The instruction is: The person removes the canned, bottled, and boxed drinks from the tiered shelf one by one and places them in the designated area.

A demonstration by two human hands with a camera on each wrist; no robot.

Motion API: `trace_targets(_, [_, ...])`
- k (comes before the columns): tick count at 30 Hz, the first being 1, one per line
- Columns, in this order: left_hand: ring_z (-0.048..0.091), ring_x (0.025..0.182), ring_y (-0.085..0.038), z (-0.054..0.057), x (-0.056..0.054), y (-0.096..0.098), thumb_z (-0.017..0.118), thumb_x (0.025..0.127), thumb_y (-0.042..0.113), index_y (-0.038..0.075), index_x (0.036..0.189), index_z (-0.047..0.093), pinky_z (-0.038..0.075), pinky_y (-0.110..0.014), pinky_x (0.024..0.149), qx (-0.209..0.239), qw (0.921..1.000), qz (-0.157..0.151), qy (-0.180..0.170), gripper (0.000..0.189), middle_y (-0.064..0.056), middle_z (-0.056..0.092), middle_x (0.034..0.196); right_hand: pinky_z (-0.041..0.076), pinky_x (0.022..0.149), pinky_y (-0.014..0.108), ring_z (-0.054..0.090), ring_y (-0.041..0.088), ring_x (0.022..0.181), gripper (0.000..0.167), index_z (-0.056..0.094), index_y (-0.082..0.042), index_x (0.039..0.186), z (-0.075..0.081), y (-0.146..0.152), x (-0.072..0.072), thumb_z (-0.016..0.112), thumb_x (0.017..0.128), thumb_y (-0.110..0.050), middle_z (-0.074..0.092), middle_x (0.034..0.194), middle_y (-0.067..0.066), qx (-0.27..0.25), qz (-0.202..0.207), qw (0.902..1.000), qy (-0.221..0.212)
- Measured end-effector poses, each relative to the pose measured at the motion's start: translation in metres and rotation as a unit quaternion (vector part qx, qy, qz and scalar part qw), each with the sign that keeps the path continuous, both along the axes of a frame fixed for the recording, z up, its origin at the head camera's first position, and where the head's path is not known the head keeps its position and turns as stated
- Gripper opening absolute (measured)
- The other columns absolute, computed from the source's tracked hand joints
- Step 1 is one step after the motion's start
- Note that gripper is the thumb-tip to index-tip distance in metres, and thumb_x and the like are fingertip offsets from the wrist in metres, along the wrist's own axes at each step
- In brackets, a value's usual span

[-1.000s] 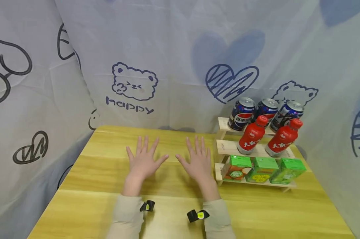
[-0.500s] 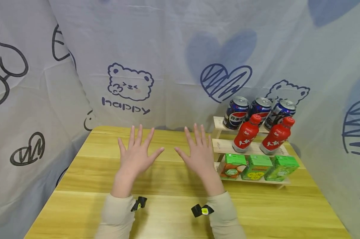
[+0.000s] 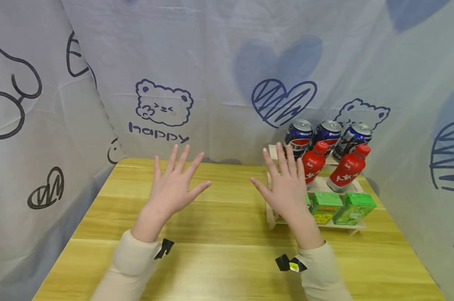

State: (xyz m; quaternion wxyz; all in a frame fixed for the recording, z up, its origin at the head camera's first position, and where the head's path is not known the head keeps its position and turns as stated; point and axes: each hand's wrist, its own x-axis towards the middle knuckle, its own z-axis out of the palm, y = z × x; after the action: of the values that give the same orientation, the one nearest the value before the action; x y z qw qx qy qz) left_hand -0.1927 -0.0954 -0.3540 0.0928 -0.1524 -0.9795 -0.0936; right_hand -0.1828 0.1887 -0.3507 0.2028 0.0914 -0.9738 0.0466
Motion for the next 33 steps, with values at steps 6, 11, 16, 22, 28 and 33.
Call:
trace_targets(6, [-0.014,0.152,-0.028,0.01,-0.001,0.015,0.034,0.092,0.073,0.039,0.156,0.01,-0.009,-0.065,0.115,-0.026,0.9985,-0.046,0.01,0.076,-0.001,-0.003,0.165,0.002,0.121,0.056,-0.008,0.027,0.153,0.081,0.014,-0.03,0.157,0.012,0.044,0.016,0.051,0.092,-0.061,-0.001,0.166,0.005,0.003,-0.016,0.9997,0.017])
trace_targets(11, [-0.006,0.153,-0.029,0.015,-0.001,0.029,0.037,0.092,0.071,0.038,0.155,0.015,-0.004,-0.064,0.117,-0.052,0.9942,-0.086,0.038,0.075,-0.003,0.006,0.166,-0.002,0.121,0.055,-0.011,0.029,0.153,0.081,0.012,-0.029,0.157,0.017,0.081,0.03,0.049,0.093,-0.061,-0.006,0.166,0.003,0.02,-0.042,0.9988,0.015])
trace_targets(16, [0.003,0.153,-0.03,0.017,-0.004,0.046,0.038,0.092,0.071,0.036,0.155,0.021,0.002,-0.065,0.117,-0.073,0.9864,-0.131,0.068,0.073,-0.004,0.014,0.165,-0.006,0.12,0.057,-0.016,0.029,0.152,0.08,0.008,-0.028,0.158,0.015,0.122,0.047,0.04,0.094,-0.065,-0.011,0.165,0.005,0.026,-0.087,0.9958,-0.003])
trace_targets(22, [0.011,0.153,-0.03,0.02,-0.008,0.066,0.039,0.093,0.069,0.034,0.154,0.026,0.008,-0.064,0.118,-0.094,0.9747,-0.176,0.101,0.071,-0.004,0.02,0.163,-0.008,0.118,0.061,-0.021,0.032,0.15,0.082,0.003,-0.025,0.158,0.009,0.164,0.066,0.037,0.095,-0.065,-0.014,0.164,0.01,0.016,-0.13,0.9912,-0.023])
trace_targets(28, [0.018,0.151,-0.03,0.027,-0.017,0.086,0.039,0.094,0.068,0.032,0.153,0.029,0.012,-0.064,0.117,-0.106,0.9621,-0.208,0.141,0.07,-0.004,0.025,0.162,-0.008,0.117,0.062,-0.023,0.034,0.149,0.082,0.0,-0.022,0.158,-0.002,0.19,0.08,0.033,0.096,-0.065,-0.017,0.162,0.011,0.012,-0.152,0.9875,-0.04])
trace_targets(33, [0.017,0.152,-0.029,0.038,-0.028,0.101,0.04,0.094,0.067,0.032,0.153,0.028,0.012,-0.063,0.118,-0.097,0.9619,-0.214,0.14,0.069,-0.004,0.026,0.162,-0.007,0.117,0.063,-0.021,0.038,0.148,0.084,0.0,-0.018,0.157,-0.019,0.207,0.088,0.034,0.097,-0.064,-0.016,0.162,0.015,0.008,-0.165,0.9849,-0.052])
